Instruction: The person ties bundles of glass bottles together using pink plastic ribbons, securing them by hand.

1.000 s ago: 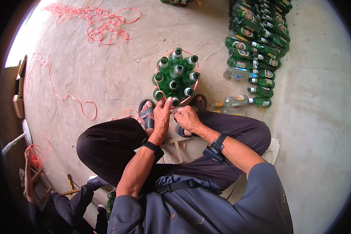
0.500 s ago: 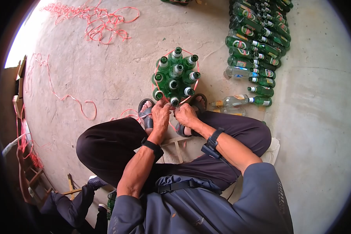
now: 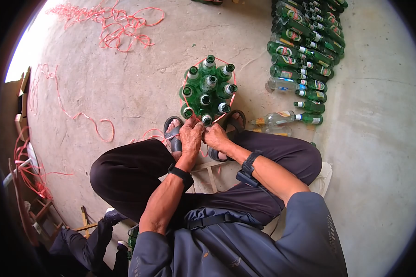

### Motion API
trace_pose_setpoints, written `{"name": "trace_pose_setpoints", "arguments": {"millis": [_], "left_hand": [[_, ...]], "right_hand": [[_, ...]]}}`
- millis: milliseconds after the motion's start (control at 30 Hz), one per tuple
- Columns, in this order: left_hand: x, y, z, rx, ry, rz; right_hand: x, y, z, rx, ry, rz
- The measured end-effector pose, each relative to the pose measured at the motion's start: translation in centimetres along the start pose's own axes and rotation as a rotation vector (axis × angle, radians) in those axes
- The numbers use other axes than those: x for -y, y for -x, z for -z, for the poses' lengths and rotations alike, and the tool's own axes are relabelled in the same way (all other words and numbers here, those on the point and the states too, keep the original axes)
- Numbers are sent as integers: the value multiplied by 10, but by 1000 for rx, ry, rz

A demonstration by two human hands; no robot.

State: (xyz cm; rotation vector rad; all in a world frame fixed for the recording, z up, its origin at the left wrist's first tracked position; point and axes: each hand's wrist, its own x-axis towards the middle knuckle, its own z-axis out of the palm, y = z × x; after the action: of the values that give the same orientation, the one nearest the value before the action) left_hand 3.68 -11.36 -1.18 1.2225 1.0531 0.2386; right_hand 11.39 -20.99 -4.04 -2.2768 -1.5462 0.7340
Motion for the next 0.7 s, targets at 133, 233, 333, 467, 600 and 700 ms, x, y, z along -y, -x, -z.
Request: {"name": "trace_pose_setpoints", "arguments": {"millis": [133,233,333,467,600,700], "left_hand": [[-4,1,1,-37,-113,28],[-13,3,-1,-26,-93,35],[-21,7,-2,-19,-47,92],[-5,3,-2,2,208,53],[-8,4,-1,8,308,47],[-6,0,4,61,171,68]], "right_hand": [[8,-1,3,96,-569,-329],[7,-1,2,124,-591,-344],[-9,1,-31,95,-666,-347],[-22,11,-35,26,-170,225],[3,14,6,40,-382,-24],[12,10,6,134,184,87]]}}
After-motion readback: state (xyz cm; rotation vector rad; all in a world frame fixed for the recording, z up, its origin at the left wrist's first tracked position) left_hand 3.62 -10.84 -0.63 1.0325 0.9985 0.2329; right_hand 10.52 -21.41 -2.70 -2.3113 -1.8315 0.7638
